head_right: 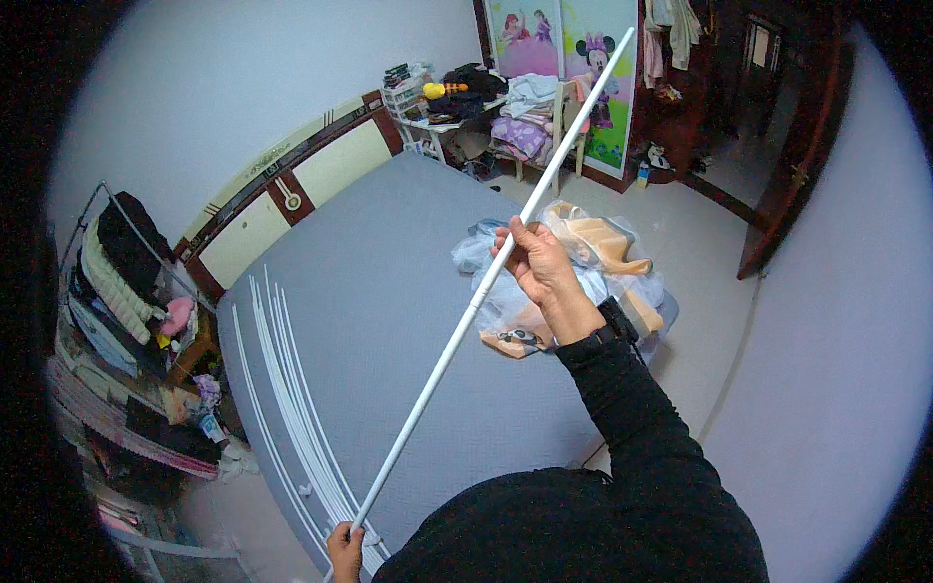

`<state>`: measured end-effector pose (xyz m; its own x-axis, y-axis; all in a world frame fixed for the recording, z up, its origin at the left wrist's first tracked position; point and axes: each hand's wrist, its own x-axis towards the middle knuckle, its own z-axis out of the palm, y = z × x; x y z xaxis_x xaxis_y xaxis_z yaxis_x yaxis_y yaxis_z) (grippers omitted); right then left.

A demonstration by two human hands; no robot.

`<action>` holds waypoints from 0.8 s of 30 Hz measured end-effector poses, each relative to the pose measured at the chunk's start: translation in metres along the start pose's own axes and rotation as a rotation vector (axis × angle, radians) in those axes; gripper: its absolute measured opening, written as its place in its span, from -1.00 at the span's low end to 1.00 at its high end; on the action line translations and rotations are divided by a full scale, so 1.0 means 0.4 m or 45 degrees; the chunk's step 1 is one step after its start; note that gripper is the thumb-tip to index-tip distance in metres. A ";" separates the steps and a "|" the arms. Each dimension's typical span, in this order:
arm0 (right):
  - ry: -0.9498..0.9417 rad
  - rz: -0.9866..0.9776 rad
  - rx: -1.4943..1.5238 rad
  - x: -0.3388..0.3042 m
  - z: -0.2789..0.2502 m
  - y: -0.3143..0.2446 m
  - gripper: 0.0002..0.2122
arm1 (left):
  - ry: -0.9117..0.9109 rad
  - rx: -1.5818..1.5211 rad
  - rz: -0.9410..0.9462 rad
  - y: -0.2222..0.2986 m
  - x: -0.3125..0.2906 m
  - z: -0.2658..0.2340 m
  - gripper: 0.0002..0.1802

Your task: The person unpacks a doll from a plastic bag and places it on the bed. Then the person picks up white plastic poles and connectors, aligns the ends, and joins them to form longer poles. The person repeats this joining process for several poles.

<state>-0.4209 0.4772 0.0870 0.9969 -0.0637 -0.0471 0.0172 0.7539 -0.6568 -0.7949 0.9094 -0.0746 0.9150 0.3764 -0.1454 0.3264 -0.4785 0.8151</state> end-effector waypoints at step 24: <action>-0.273 0.046 -0.454 -0.025 0.025 0.003 -0.74 | 0.037 -0.144 -0.056 -0.009 -0.003 -0.018 -0.87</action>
<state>-0.4302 0.4854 0.0943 0.9905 0.1249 0.0582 -0.0085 0.4771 -0.8788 -0.7987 0.9164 -0.0733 0.8925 0.4189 -0.1671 0.3355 -0.3691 0.8667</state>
